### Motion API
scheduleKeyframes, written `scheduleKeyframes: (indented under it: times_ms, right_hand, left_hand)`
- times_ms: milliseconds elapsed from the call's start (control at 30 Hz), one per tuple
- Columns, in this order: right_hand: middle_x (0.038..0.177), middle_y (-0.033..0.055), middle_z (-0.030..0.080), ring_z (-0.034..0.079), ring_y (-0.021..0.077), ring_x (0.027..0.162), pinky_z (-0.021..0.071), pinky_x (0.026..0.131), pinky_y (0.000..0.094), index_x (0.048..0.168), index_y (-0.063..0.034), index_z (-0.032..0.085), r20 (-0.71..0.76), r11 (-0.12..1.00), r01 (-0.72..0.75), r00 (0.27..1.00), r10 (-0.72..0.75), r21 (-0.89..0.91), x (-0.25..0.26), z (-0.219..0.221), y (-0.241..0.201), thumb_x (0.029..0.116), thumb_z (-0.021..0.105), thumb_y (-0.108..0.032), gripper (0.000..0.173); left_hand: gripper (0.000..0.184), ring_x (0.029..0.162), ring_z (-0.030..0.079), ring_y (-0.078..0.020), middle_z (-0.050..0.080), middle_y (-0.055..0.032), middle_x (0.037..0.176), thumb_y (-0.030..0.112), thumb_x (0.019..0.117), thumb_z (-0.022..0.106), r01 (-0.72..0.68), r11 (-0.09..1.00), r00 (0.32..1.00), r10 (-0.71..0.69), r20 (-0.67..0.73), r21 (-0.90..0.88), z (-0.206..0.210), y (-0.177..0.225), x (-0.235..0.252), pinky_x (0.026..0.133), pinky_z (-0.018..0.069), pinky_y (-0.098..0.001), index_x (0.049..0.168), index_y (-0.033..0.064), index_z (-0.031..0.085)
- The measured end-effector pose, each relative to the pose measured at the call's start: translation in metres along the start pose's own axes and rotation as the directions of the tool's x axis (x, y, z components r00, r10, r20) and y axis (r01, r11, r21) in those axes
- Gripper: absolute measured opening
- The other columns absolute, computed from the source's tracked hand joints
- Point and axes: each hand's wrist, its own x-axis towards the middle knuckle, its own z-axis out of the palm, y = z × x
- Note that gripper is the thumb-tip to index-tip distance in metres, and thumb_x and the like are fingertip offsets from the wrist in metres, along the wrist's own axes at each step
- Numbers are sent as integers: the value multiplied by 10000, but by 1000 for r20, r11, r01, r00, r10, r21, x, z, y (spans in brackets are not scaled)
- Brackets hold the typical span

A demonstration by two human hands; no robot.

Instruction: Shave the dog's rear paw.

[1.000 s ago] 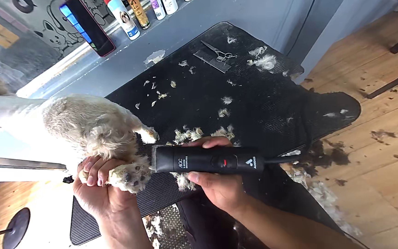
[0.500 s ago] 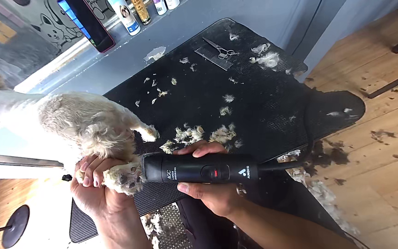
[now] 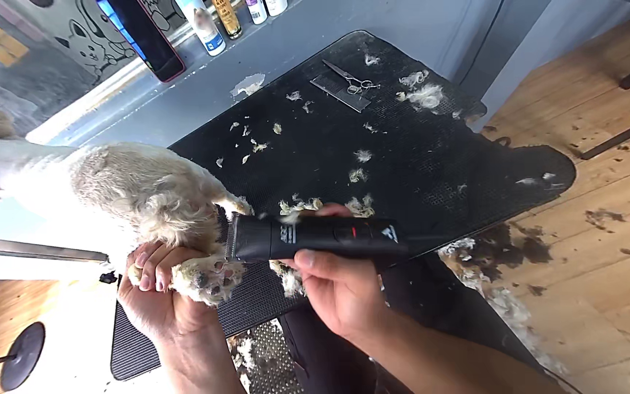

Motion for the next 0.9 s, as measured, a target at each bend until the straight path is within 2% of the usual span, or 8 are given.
scheduleKeyframes:
  times_ms: [33, 100, 233, 500, 733, 900]
  right_hand:
    - [1222, 121, 674, 673, 254, 1146, 592, 921, 456, 1228, -172, 622, 71, 991, 80, 995, -73, -104, 0, -8, 0, 842, 740, 52, 462]
    - [1207, 130, 662, 652, 278, 1172, 579, 955, 473, 1211, -150, 627, 170, 951, 194, 973, -155, -242, -3, -18, -3, 784, 780, 80, 509]
    - [1180, 123, 656, 645, 299, 1178, 566, 1006, 506, 1187, -128, 631, 287, 851, 318, 935, -209, -417, -9, -27, -8, 735, 829, 85, 537]
    - [1168, 126, 667, 649, 304, 1179, 557, 1020, 521, 1177, -122, 640, 264, 876, 293, 943, -200, -382, -4, -23, -1, 732, 822, 108, 533]
    - [1176, 143, 664, 649, 304, 1178, 565, 1006, 505, 1184, -103, 635, 263, 892, 274, 947, -185, -360, -3, -19, 0, 736, 810, 122, 531]
    - [1174, 134, 661, 644, 307, 1187, 556, 1022, 522, 1188, -113, 632, 271, 882, 293, 942, -200, -368, -3, -21, -2, 735, 820, 110, 539]
  left_hand:
    - [492, 441, 477, -19, 474, 35, 532, 200, 1046, 223, 0, 1000, 1000, 0, -2, -3, 1, 0, 0, 419, 399, -137, 705, 49, 544]
    - [489, 439, 474, -16, 475, 35, 534, 195, 1049, 224, -4, 1000, 1000, 4, -2, -5, 1, 1, 1, 417, 397, -134, 709, 48, 543]
    - [486, 440, 471, -17, 472, 39, 533, 204, 1047, 219, -2, 1000, 1000, 2, 18, -11, 0, 2, 2, 418, 393, -137, 715, 53, 540]
    - [448, 463, 501, -20, 505, 29, 553, 154, 1028, 260, 13, 1000, 1000, -12, 24, -23, 3, 3, 1, 435, 414, -134, 727, 30, 566]
    - [489, 459, 485, -21, 488, 33, 552, 212, 1049, 226, 50, 997, 998, -48, 29, -60, 1, 5, 2, 432, 401, -135, 724, 44, 551]
    - [487, 460, 486, -22, 486, 34, 553, 214, 1047, 222, 16, 999, 1000, -16, 23, -28, 2, 3, 3, 432, 401, -135, 725, 49, 547]
